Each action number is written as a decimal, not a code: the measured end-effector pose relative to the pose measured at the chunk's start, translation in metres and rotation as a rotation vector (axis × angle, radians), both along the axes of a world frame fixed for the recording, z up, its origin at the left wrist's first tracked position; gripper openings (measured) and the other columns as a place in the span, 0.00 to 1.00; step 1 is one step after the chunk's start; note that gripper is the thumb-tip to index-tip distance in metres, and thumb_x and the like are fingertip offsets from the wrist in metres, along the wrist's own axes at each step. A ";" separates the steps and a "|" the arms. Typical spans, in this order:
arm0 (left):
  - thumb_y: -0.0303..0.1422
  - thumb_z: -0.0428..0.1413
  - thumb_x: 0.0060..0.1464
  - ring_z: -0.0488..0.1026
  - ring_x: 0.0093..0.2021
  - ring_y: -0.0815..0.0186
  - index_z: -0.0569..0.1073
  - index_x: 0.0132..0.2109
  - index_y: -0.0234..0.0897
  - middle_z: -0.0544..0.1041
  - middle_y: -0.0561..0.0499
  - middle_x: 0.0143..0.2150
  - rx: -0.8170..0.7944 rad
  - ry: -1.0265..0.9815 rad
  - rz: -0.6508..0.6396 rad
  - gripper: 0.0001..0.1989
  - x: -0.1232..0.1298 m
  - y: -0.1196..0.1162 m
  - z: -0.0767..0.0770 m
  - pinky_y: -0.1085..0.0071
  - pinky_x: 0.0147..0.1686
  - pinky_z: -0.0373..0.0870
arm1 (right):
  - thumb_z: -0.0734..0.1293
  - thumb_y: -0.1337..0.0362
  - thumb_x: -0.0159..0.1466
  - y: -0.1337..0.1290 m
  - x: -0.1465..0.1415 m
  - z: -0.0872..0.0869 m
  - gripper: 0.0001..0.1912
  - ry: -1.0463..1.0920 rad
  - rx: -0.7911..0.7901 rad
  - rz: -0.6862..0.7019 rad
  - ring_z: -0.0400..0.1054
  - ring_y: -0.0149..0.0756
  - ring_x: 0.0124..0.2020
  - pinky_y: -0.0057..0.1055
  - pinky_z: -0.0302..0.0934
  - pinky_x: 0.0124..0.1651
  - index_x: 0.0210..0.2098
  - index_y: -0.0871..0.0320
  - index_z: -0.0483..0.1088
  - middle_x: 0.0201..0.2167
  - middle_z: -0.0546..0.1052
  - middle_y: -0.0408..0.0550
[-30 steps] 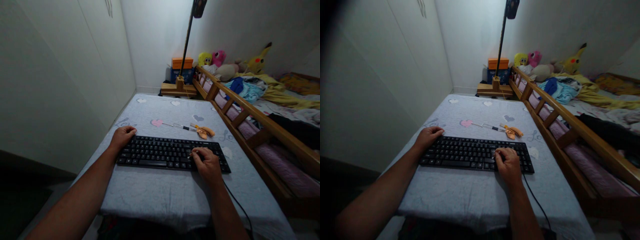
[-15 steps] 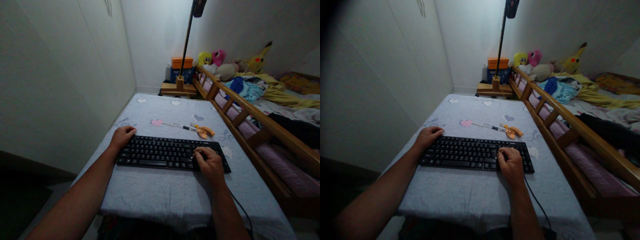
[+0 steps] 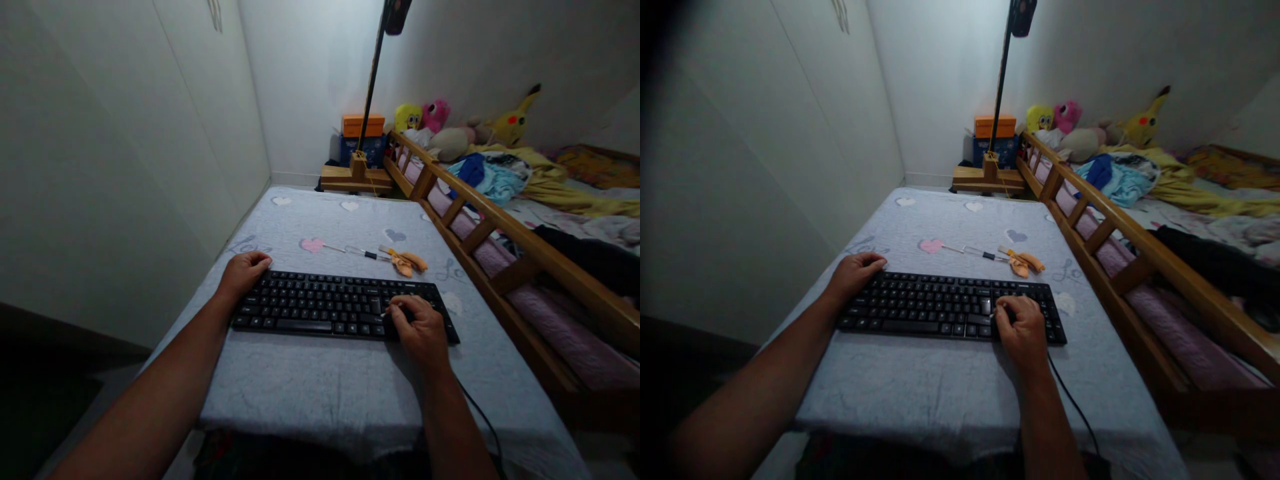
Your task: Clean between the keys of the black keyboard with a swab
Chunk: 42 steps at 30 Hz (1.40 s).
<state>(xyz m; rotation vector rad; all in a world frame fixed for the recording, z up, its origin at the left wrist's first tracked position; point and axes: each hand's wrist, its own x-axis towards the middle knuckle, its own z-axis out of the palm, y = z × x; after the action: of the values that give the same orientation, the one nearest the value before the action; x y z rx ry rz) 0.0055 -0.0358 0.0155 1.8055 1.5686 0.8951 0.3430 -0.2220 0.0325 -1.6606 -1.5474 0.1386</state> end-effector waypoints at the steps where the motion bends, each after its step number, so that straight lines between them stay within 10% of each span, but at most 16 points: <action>1: 0.46 0.56 0.46 0.74 0.32 0.61 0.78 0.32 0.36 0.79 0.50 0.29 0.002 0.001 -0.002 0.17 0.000 0.000 0.000 0.67 0.35 0.67 | 0.64 0.64 0.62 0.000 0.000 0.000 0.07 -0.001 0.006 -0.001 0.70 0.40 0.34 0.39 0.61 0.43 0.32 0.55 0.74 0.30 0.77 0.46; 42: 0.45 0.56 0.45 0.74 0.31 0.60 0.78 0.31 0.36 0.79 0.50 0.28 -0.004 -0.004 0.015 0.16 0.002 -0.002 0.006 0.67 0.35 0.68 | 0.64 0.65 0.62 -0.006 -0.001 -0.002 0.06 -0.007 0.049 0.025 0.70 0.39 0.34 0.39 0.60 0.43 0.31 0.55 0.72 0.30 0.77 0.45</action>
<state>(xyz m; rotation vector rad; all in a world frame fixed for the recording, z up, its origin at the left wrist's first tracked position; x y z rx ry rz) 0.0075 -0.0383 0.0214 1.7902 1.5824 0.9011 0.3422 -0.2282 0.0309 -1.6052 -1.5649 0.1074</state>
